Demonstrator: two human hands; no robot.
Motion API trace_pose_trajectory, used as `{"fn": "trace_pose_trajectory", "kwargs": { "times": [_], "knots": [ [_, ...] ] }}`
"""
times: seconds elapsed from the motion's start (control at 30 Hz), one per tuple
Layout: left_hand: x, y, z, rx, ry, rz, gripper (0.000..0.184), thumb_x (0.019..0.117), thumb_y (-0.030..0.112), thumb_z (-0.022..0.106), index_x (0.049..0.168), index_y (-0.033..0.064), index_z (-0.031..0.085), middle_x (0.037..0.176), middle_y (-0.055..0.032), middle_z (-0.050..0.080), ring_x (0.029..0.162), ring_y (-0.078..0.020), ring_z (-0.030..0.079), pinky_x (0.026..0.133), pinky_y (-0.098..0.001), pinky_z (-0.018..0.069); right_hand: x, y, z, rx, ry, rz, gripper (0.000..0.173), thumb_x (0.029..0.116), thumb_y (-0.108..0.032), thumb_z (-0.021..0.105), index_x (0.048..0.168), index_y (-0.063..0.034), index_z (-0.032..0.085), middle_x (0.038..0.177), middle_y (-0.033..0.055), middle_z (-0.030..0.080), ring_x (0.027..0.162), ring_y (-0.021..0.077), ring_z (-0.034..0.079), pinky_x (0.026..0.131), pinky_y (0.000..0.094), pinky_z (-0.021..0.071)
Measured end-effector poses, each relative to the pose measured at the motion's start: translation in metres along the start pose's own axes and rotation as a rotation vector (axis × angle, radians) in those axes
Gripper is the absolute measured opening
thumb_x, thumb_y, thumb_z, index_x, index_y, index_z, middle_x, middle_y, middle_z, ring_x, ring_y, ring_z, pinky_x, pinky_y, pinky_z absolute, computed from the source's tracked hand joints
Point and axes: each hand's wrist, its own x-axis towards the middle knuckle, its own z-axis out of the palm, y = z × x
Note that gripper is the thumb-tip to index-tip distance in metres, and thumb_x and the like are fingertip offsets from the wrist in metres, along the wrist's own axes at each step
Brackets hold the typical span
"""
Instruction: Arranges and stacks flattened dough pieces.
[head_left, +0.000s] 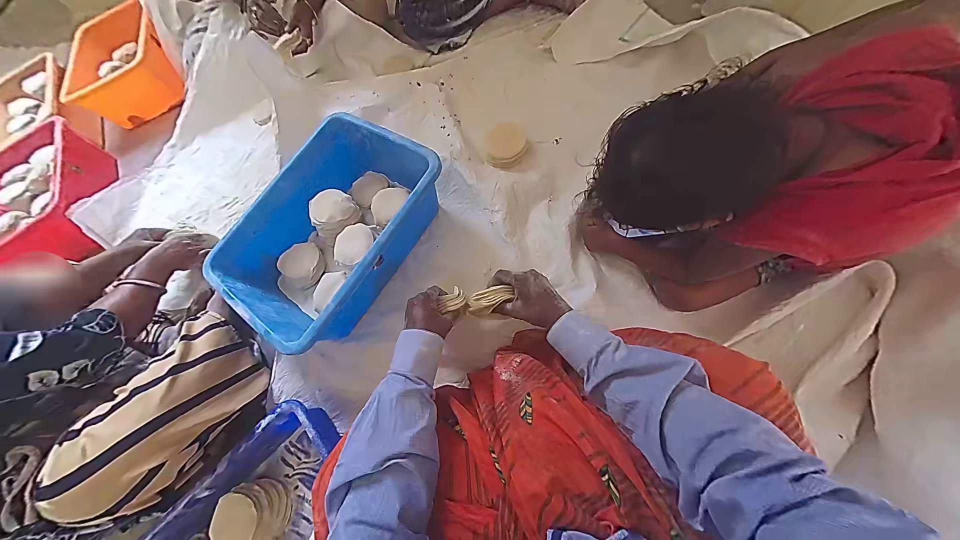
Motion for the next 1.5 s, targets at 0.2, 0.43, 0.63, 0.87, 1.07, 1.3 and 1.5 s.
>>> {"fn": "trace_pose_trajectory", "kwargs": {
  "times": [0.2,0.43,0.63,0.87,1.07,1.3,1.5],
  "knots": [
    [0.007,-0.002,0.007,0.065,-0.035,-0.035,0.042,0.0871,0.028,0.081,0.12,0.0039,0.07,0.123,-0.0217,0.068,0.123,-0.0372,0.061,0.107,-0.0569,0.0455,0.001,-0.001,0.01,-0.057,-0.066,0.011,0.03,0.0858,-0.026,0.081,0.11,-0.0096,0.074,0.1,0.0152,0.074,0.098,0.0351,0.07,0.087,0.0585,0.0528],
    [0.02,-0.002,0.018,0.121,-0.113,-0.035,0.05,0.0876,0.033,0.08,0.127,0.0046,0.067,0.131,-0.0209,0.064,0.129,-0.0358,0.058,0.11,-0.055,0.0444,0.01,0.0,0.014,-0.122,-0.115,0.053,0.031,0.0873,-0.028,0.08,0.112,-0.0101,0.074,0.101,0.0163,0.074,0.1,0.0361,0.07,0.088,0.0594,0.0519],
    [0.018,-0.005,0.014,0.035,-0.046,-0.041,0.049,0.0851,0.028,0.083,0.126,0.0067,0.068,0.127,-0.0199,0.066,0.126,-0.0364,0.06,0.108,-0.0576,0.045,0.007,0.001,0.006,-0.118,-0.104,0.075,0.039,0.0867,-0.026,0.081,0.12,-0.0089,0.071,0.108,0.0186,0.073,0.105,0.0385,0.068,0.091,0.0606,0.0509],
    [0.011,-0.012,0.008,-0.008,-0.002,0.028,0.047,0.0838,0.024,0.085,0.122,0.0027,0.069,0.124,-0.0227,0.067,0.123,-0.0382,0.061,0.108,-0.0571,0.0443,0.002,0.001,-0.002,-0.039,-0.054,0.031,0.037,0.0801,-0.016,0.079,0.116,-0.0134,0.073,0.101,0.016,0.074,0.098,0.0379,0.07,0.083,0.0619,0.0522],
    [0.009,-0.005,0.008,0.105,-0.055,0.009,0.042,0.0863,0.029,0.082,0.119,0.0052,0.07,0.119,-0.0214,0.069,0.119,-0.0383,0.063,0.103,-0.0587,0.0474,-0.001,-0.003,-0.001,-0.063,-0.054,-0.017,0.032,0.0801,-0.013,0.08,0.111,-0.0102,0.074,0.102,0.0161,0.074,0.099,0.0381,0.07,0.084,0.062,0.0522],
    [0.014,0.0,0.011,0.189,-0.137,-0.01,0.045,0.0905,0.032,0.078,0.127,0.0063,0.068,0.128,-0.0208,0.066,0.127,-0.0376,0.06,0.107,-0.0593,0.0452,0.003,-0.004,0.006,-0.129,-0.114,0.023,0.03,0.089,-0.024,0.078,0.115,-0.0101,0.074,0.11,0.0173,0.073,0.106,0.0379,0.069,0.092,0.0599,0.0512],
    [0.02,-0.005,0.018,0.127,-0.101,0.011,0.046,0.088,0.025,0.079,0.129,0.0077,0.066,0.128,-0.0202,0.066,0.126,-0.0379,0.06,0.106,-0.0602,0.0462,0.011,-0.002,0.011,-0.184,-0.186,0.073,0.036,0.0869,-0.024,0.08,0.119,-0.0114,0.071,0.11,0.0182,0.072,0.108,0.0385,0.067,0.092,0.0608,0.0499]
  ]
}}
